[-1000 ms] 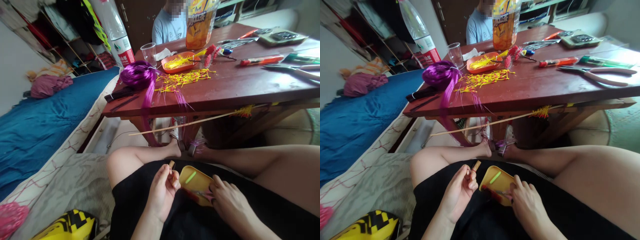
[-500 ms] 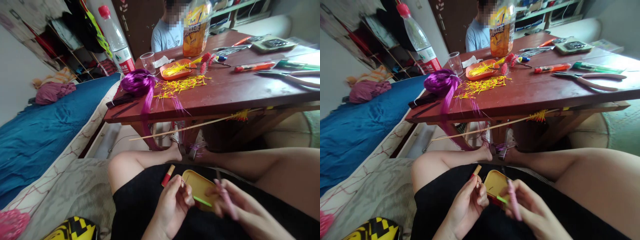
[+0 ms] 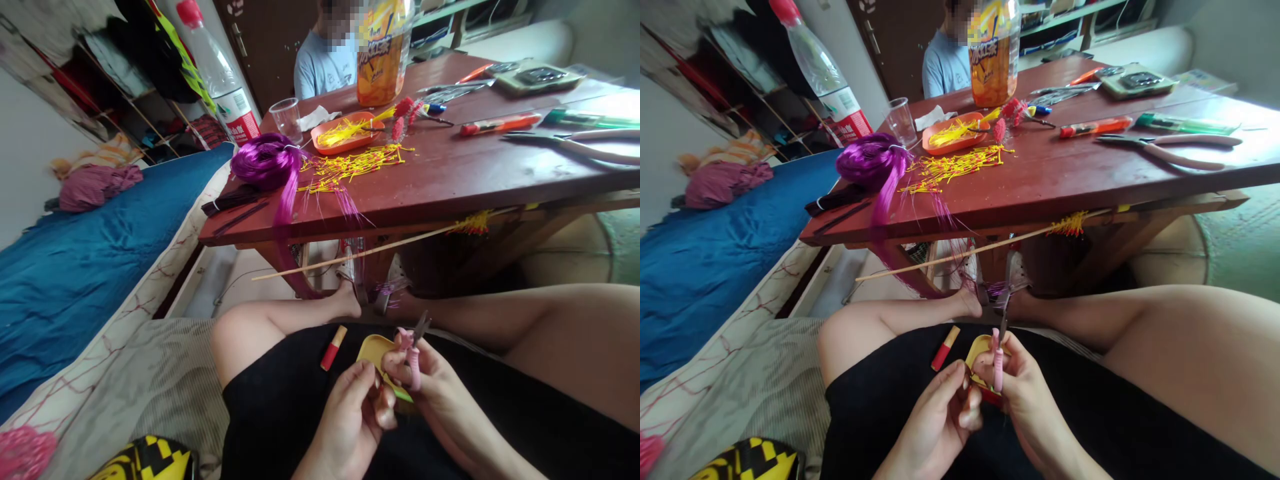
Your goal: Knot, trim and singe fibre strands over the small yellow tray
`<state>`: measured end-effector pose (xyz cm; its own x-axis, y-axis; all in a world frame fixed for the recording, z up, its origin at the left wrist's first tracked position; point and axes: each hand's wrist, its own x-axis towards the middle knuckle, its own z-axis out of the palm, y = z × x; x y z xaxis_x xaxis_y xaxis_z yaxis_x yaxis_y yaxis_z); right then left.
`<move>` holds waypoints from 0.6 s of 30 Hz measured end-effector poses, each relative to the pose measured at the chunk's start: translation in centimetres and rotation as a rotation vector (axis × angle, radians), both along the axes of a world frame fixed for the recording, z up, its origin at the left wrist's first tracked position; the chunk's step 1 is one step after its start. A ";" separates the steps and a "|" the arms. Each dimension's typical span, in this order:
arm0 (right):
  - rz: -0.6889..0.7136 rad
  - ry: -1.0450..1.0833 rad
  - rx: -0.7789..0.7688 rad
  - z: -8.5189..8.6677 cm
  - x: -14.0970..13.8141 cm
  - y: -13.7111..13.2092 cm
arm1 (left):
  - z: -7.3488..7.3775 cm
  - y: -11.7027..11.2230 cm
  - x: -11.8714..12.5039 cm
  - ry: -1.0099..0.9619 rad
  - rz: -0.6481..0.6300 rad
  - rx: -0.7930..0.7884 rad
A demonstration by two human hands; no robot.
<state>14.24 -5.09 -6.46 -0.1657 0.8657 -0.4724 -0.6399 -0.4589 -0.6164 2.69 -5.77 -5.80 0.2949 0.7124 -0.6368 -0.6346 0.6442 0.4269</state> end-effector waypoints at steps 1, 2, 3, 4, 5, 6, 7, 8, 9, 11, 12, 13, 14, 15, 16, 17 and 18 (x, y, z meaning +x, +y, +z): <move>-0.019 -0.008 -0.013 -0.1 0.0 0.1 | -0.1 -0.1 0.0 -0.001 -0.005 -0.004; -0.031 -0.013 -0.022 -0.1 0.0 0.1 | -0.1 -0.1 -0.1 -0.003 -0.011 -0.008; -0.037 -0.013 -0.025 -0.2 0.0 0.1 | -0.2 -0.1 -0.1 -0.008 -0.015 -0.010; -0.038 -0.011 -0.026 -0.2 0.0 0.2 | -0.3 -0.2 -0.2 -0.017 -0.017 -0.013; -0.028 -0.010 -0.029 -0.3 0.1 0.1 | -0.4 -0.2 -0.2 -0.030 -0.016 -0.018; -0.009 -0.016 -0.032 -0.3 0.3 0.0 | -0.4 -0.2 -0.3 -0.048 -0.011 -0.023; 0.020 -0.038 -0.028 -0.4 0.6 -0.2 | -0.5 -0.2 -0.3 -0.070 -0.002 -0.029; 0.058 -0.077 -0.014 -0.6 0.9 -0.4 | -0.5 -0.2 -0.4 -0.094 0.007 -0.038; 0.100 -0.136 0.009 -0.8 1.3 -0.7 | -0.6 -0.2 -0.4 -0.116 0.018 -0.046; 0.208 -0.286 0.064 -1.3 2.2 -1.5 | -0.7 -0.2 -0.5 -0.153 0.032 -0.053; 0.277 -0.351 0.088 -1.6 2.6 -2.0 | -0.7 -0.2 -0.6 -0.165 0.033 -0.051; 0.353 -0.398 0.099 -1.9 3.0 -2.5 | -0.8 -0.1 -0.6 -0.174 0.034 -0.047; 0.419 -0.431 0.098 -2.0 3.3 -2.9 | -0.8 -0.1 -0.7 -0.180 0.033 -0.040; 0.475 -0.451 0.088 -2.1 3.5 -3.3 | -0.9 -0.1 -0.7 -0.185 0.032 -0.032; 0.512 -0.458 0.075 -2.1 3.5 -3.6 | -0.9 0.0 -0.7 -0.188 0.028 -0.025; 0.527 -0.460 0.063 -2.0 3.5 -3.8 | -1.0 0.0 -0.7 -0.191 0.022 -0.018; 0.527 -0.456 0.053 -1.8 3.4 -3.9 | -1.1 0.0 -0.7 -0.195 0.012 -0.011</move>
